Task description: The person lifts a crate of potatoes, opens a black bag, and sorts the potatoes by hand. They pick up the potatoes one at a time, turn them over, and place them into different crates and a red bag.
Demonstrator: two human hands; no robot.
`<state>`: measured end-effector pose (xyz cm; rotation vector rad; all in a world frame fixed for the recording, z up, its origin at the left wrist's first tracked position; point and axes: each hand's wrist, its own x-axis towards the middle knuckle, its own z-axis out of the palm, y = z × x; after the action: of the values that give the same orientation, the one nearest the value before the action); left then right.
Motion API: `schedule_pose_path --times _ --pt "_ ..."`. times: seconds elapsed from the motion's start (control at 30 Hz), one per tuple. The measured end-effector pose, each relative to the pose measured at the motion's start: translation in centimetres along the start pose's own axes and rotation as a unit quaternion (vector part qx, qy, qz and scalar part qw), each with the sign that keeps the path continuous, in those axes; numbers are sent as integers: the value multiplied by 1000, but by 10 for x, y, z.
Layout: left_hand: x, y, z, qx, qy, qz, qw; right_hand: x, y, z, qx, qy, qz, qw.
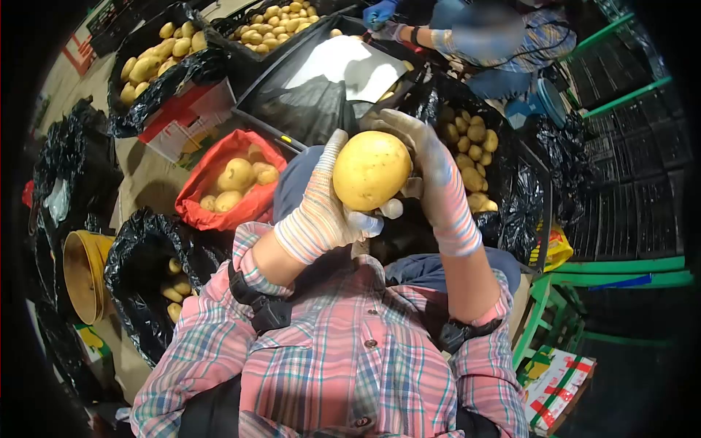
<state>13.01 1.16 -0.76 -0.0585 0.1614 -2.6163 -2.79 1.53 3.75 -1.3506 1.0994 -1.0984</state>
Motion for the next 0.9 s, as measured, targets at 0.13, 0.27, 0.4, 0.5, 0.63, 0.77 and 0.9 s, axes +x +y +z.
schedule_pose_path --times 0.13,0.27,0.4,0.5,0.63,0.77,0.9 --pt "-18 5 -2 113 67 130 983 -2 6 37 -59 22 -154 986" --pt "-24 25 -13 106 5 117 987 19 -6 37 36 -15 59 997" --pt "-32 37 -7 51 -61 115 990 34 9 52 68 22 -6 997" --pt "-37 51 -7 112 88 222 965 40 11 68 11 22 -131 991" --pt "-36 64 -6 322 181 355 859 78 19 83 -158 -45 -255 953" --pt "-34 87 -10 285 136 319 893 115 22 77 31 -99 -20 994" --pt "-28 105 -6 266 183 375 869 128 26 83 -25 -59 -64 996"
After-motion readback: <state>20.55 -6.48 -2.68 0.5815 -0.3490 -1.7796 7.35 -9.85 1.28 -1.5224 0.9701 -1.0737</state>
